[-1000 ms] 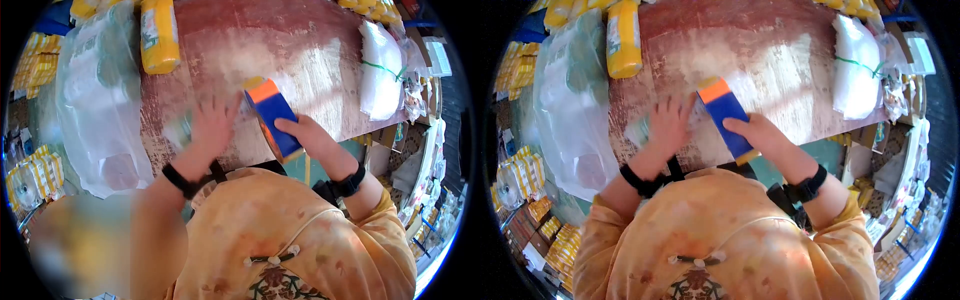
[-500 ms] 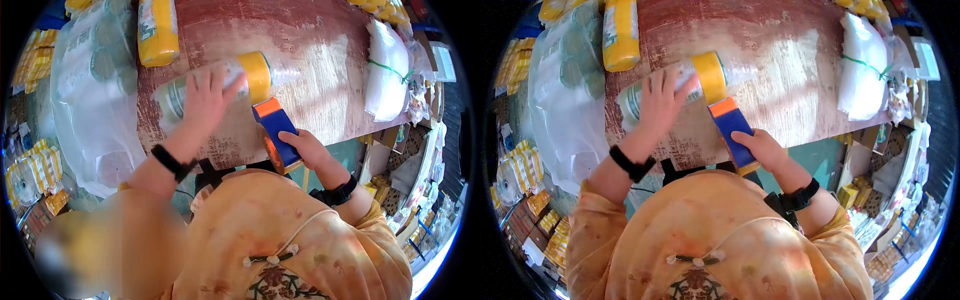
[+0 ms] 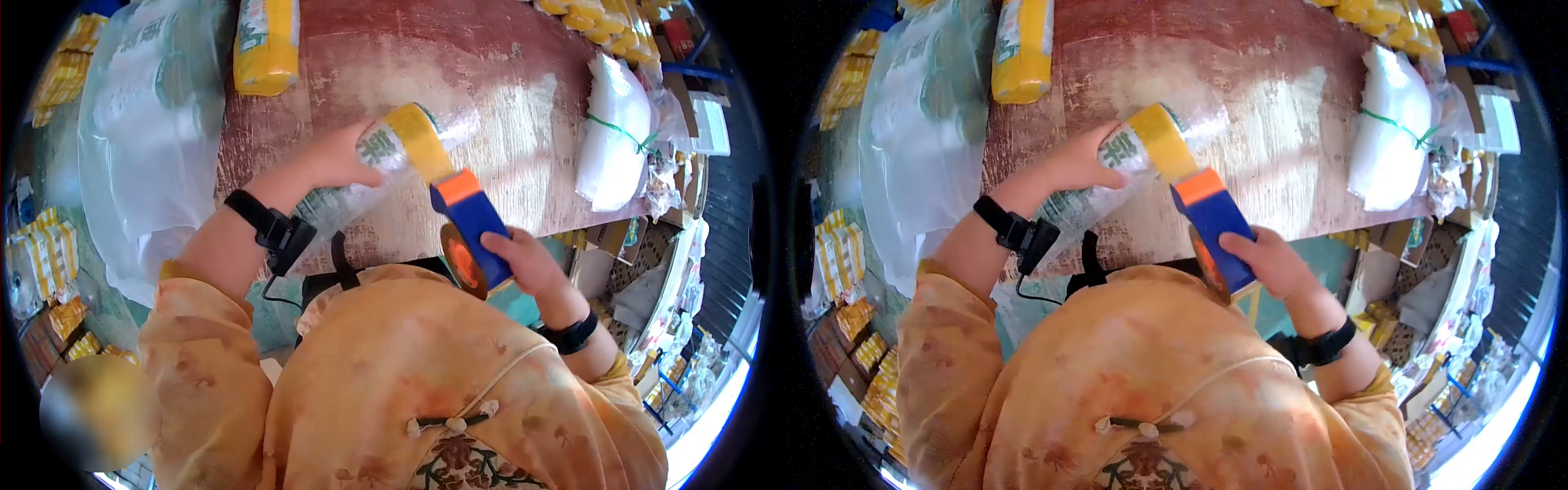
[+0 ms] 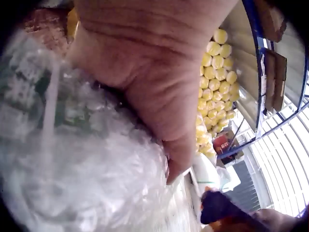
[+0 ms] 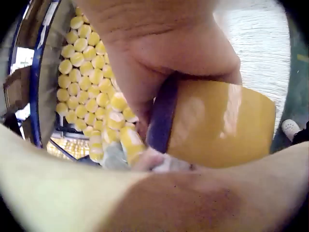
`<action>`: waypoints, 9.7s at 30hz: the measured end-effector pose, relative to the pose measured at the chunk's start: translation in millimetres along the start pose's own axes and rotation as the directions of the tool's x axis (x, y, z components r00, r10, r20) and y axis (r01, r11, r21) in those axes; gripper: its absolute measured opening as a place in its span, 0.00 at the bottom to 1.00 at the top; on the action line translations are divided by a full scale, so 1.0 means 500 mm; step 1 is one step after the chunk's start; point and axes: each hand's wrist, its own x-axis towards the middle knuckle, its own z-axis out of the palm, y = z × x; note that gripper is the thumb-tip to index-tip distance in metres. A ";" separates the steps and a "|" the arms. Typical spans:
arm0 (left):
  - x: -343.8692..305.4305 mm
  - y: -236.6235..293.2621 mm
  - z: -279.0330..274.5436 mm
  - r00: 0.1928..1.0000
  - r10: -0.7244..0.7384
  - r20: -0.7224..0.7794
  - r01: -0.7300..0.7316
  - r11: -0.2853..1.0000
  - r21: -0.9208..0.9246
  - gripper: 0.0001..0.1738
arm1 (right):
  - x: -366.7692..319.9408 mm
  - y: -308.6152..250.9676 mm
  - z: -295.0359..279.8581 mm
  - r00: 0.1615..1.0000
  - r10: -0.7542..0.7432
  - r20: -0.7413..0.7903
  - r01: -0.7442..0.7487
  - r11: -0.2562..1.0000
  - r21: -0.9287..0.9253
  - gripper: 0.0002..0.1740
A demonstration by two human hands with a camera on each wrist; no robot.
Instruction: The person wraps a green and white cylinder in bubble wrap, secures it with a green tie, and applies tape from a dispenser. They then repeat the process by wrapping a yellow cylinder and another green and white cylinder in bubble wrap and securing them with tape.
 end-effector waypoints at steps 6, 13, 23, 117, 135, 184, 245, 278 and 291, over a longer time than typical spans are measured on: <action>-0.019 0.056 0.004 0.998 -0.064 0.014 0.059 0.977 0.205 0.49 | 0.080 -0.020 0.031 0.996 0.087 -0.017 -0.089 0.975 -0.202 0.20; -0.071 0.101 0.134 0.968 -0.006 -0.249 0.140 0.840 0.524 0.53 | 0.139 -0.030 0.016 0.902 0.427 -0.069 -0.429 0.903 -0.030 0.23; -0.003 -0.030 0.054 0.955 -0.037 -0.293 -0.049 0.958 -0.281 0.42 | 0.104 -0.069 -0.002 0.997 -0.055 -0.045 0.028 0.886 -0.463 0.28; 0.009 -0.036 0.086 0.739 0.379 -0.557 -0.341 0.923 0.176 0.34 | 0.088 -0.091 0.123 0.997 0.015 0.079 0.056 0.580 -0.813 0.28; 0.021 -0.055 0.041 0.782 0.201 -0.590 -0.207 0.977 0.059 0.62 | 0.082 -0.220 0.274 0.979 0.184 0.089 0.038 0.263 -0.964 0.40; 0.020 0.082 0.151 0.770 -0.131 -0.625 -0.008 0.977 -0.214 0.56 | 0.157 -0.087 -0.073 0.965 0.024 0.261 0.250 0.205 -0.946 0.37; -0.157 -0.048 0.148 0.590 0.044 -0.806 0.151 0.975 0.164 0.51 | 0.187 -0.184 0.063 0.890 0.083 0.449 0.450 0.009 -0.893 0.41; -0.173 -0.074 0.080 0.767 -0.354 -0.535 -0.172 0.689 -0.704 0.43 | 0.151 -0.105 -0.039 0.729 -0.619 0.292 0.345 -0.036 -0.938 0.25; -0.137 0.012 0.144 0.588 -0.018 -0.808 -0.383 0.874 -0.298 0.55 | 0.279 -0.106 0.215 0.762 -0.551 0.341 0.493 0.835 0.246 0.39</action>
